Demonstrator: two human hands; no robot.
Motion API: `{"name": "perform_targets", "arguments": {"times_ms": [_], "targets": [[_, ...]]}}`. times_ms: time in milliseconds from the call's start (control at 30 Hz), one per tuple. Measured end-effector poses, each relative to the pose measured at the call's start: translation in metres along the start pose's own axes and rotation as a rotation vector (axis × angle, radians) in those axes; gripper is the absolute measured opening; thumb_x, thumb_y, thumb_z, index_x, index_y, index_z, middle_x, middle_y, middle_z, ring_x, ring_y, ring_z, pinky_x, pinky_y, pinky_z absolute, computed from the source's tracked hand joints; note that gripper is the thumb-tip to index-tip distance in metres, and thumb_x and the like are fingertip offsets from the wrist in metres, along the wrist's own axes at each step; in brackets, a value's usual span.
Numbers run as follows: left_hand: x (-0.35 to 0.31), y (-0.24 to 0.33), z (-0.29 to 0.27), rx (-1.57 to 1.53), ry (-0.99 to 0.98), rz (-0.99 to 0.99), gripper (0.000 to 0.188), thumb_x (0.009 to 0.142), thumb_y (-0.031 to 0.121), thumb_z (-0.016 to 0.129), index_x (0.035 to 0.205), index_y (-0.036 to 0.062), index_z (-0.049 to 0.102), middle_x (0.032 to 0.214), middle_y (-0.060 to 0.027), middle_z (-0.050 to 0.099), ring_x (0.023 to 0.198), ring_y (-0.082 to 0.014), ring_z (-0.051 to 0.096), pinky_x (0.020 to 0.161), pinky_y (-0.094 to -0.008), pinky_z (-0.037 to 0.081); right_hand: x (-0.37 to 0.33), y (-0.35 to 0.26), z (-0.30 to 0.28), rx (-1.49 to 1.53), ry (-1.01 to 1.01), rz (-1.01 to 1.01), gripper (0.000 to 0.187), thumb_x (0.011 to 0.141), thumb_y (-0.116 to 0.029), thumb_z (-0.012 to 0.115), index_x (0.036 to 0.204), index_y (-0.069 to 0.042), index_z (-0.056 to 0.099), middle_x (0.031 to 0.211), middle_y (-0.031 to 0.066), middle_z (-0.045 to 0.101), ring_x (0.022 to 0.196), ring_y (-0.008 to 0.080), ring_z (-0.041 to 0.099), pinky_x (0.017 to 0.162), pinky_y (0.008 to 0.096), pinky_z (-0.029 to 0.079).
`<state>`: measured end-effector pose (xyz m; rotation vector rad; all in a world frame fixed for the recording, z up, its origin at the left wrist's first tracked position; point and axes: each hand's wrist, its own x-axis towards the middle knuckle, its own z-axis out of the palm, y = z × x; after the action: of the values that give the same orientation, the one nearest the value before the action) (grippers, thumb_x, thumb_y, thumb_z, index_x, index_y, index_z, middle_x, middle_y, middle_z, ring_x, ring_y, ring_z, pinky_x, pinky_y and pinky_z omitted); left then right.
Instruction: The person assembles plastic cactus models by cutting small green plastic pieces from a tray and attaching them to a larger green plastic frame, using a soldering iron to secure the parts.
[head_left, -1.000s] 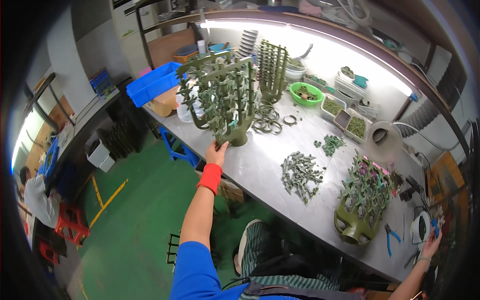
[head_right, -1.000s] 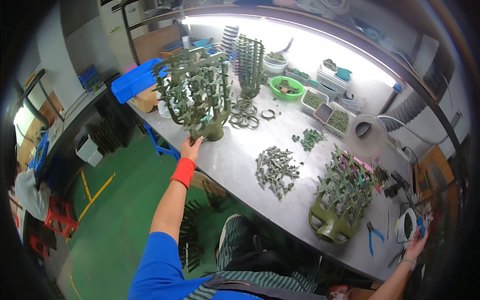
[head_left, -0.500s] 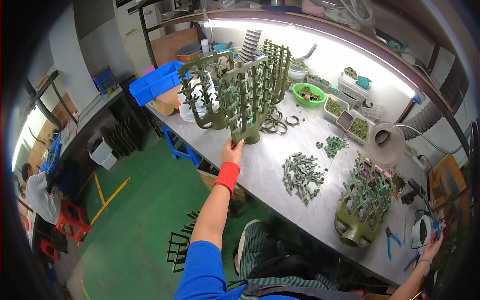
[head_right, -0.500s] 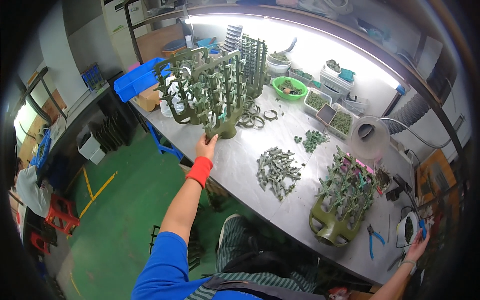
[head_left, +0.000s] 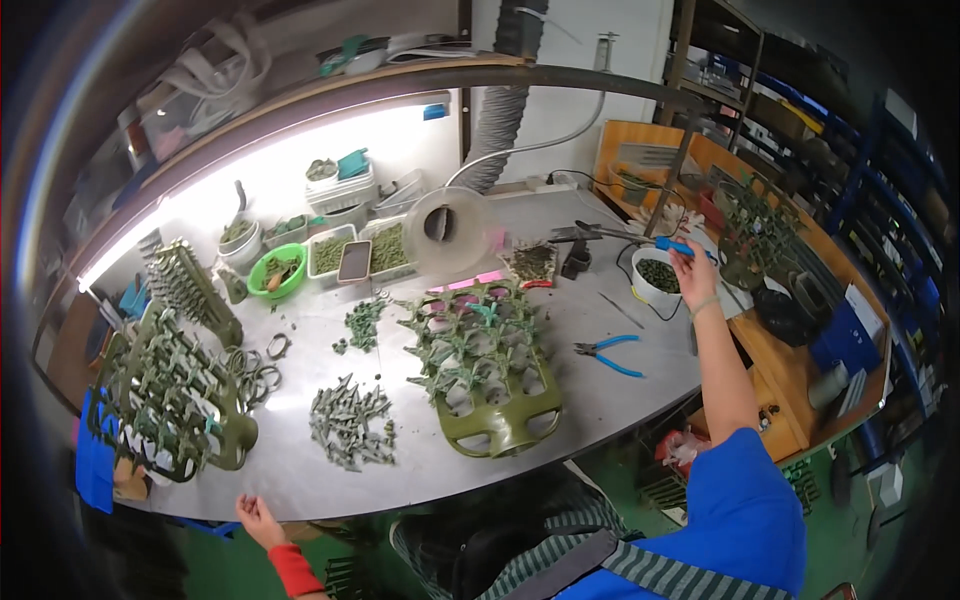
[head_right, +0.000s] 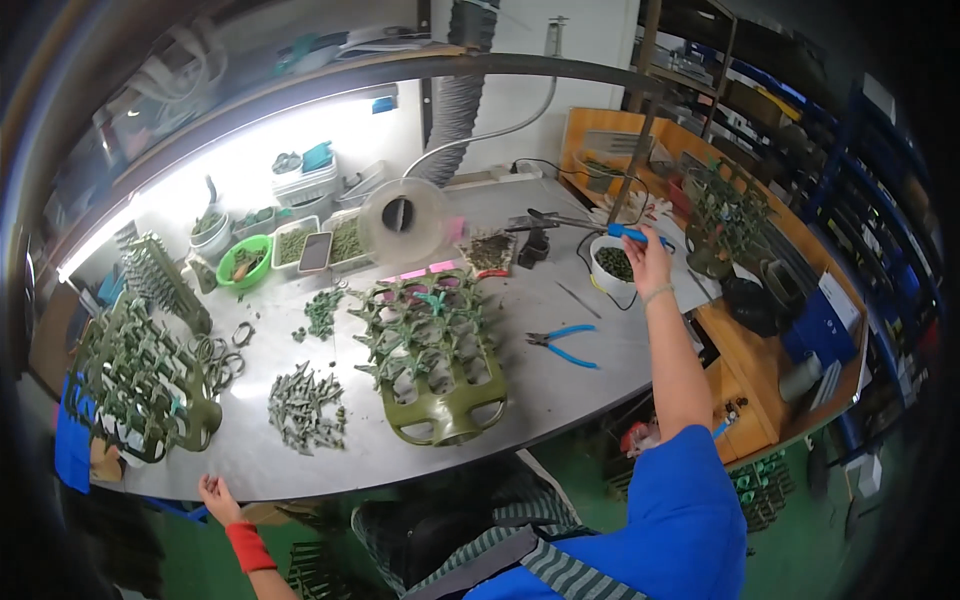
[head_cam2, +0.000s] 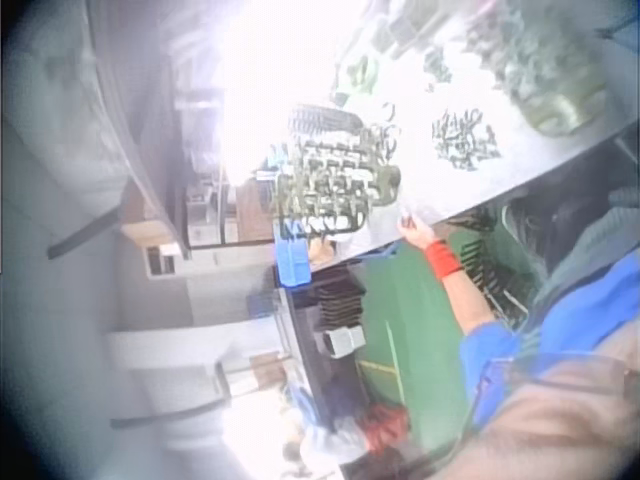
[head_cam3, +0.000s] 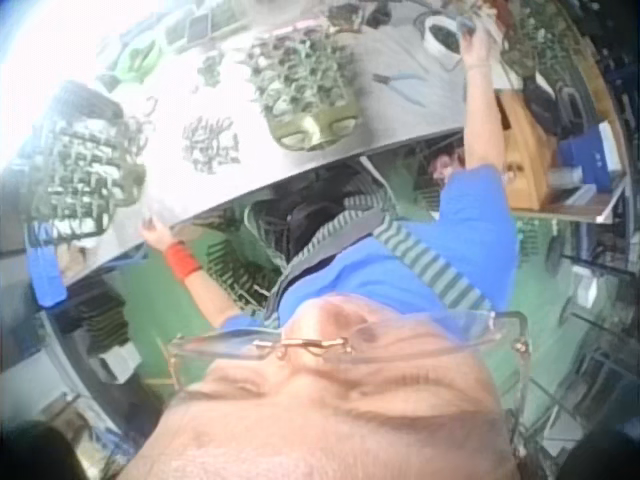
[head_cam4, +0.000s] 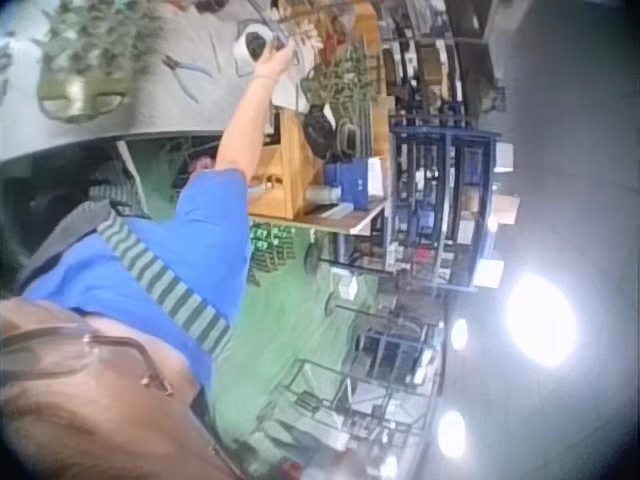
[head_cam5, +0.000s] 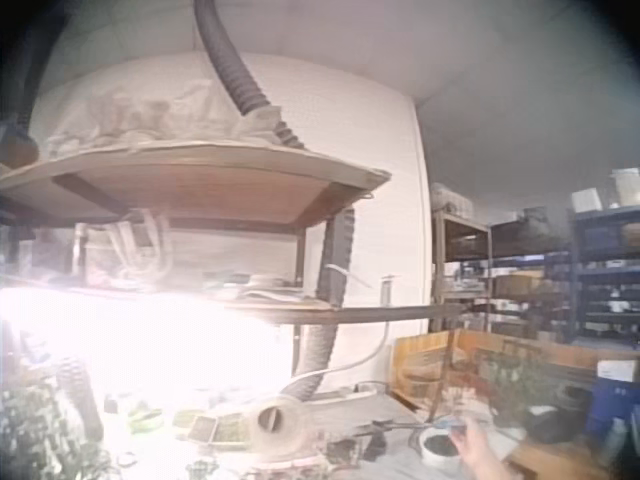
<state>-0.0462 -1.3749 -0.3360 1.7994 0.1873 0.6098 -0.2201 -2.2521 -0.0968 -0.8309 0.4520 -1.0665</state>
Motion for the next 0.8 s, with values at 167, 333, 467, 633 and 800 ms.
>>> {"name": "perform_targets", "arguments": {"times_ms": [167, 333, 467, 633, 800], "targets": [[-0.006, 0.009, 0.006, 0.096, 0.007, 0.03, 0.031, 0.092, 0.004, 0.057, 0.122, -0.0022, 0.05, 0.111, -0.0129, 0.057, 0.099, -0.0201, 0.057, 0.089, -0.032, 0.047, 0.052, 0.012, 0.004, -0.058, 0.001, 0.088, 0.022, 0.091, -0.017, 0.063, 0.099, 0.003, 0.06, 0.095, 0.0107, 0.064, 0.091, 0.0219, 0.064, 0.084, 0.0322, 0.055], [-0.014, 0.009, -0.022, 0.194, 0.084, -0.008, 0.031, 0.091, 0.003, 0.058, 0.12, -0.0046, 0.049, 0.112, -0.0148, 0.058, 0.102, -0.0219, 0.057, 0.092, -0.0336, 0.046, 0.114, 0.095, 0.023, -0.069, -0.103, 0.27, 0.021, 0.089, -0.017, 0.065, 0.099, 0.001, 0.061, 0.093, 0.0117, 0.065, 0.087, 0.0217, 0.065, 0.081, 0.031, 0.056], [-0.019, 0.016, 0.001, 0.185, 0.111, 0.004, 0.034, 0.088, 0.004, 0.061, 0.119, -0.0041, 0.05, 0.111, -0.0155, 0.06, 0.098, -0.0222, 0.061, 0.089, -0.033, 0.049, 0.192, 0.115, -0.026, 0.065, -0.366, 0.432, 0.018, 0.087, -0.016, 0.07, 0.091, -0.001, 0.06, 0.087, 0.0116, 0.064, 0.084, 0.0236, 0.065, 0.077, 0.0323, 0.058], [-0.044, 0.048, 0.003, 0.097, 0.153, -0.044, 0.032, 0.085, 0.005, 0.064, 0.114, -0.0017, 0.052, 0.107, -0.0132, 0.06, 0.096, -0.02, 0.061, 0.086, -0.0316, 0.05, 0.203, 0.126, -0.031, 0.074, -0.281, 0.596, 0.026, 0.087, -0.01, 0.071, 0.105, 0.004, 0.059, 0.1, 0.0131, 0.059, 0.093, 0.0229, 0.063, 0.081, 0.0315, 0.057], [-0.052, 0.054, 0.003, 0.15, 0.16, -0.032, 0.027, 0.084, 0.004, 0.065, 0.109, 0.0011, 0.054, 0.099, -0.0101, 0.061, 0.088, -0.0184, 0.061, 0.082, -0.0314, 0.051, 0.189, 0.1, -0.041, -0.123, -0.233, 0.724, 0.03, 0.087, -0.023, 0.073, 0.099, 0.002, 0.061, 0.091, 0.0107, 0.06, 0.083, 0.0184, 0.062, 0.072, 0.0281, 0.055]]}}
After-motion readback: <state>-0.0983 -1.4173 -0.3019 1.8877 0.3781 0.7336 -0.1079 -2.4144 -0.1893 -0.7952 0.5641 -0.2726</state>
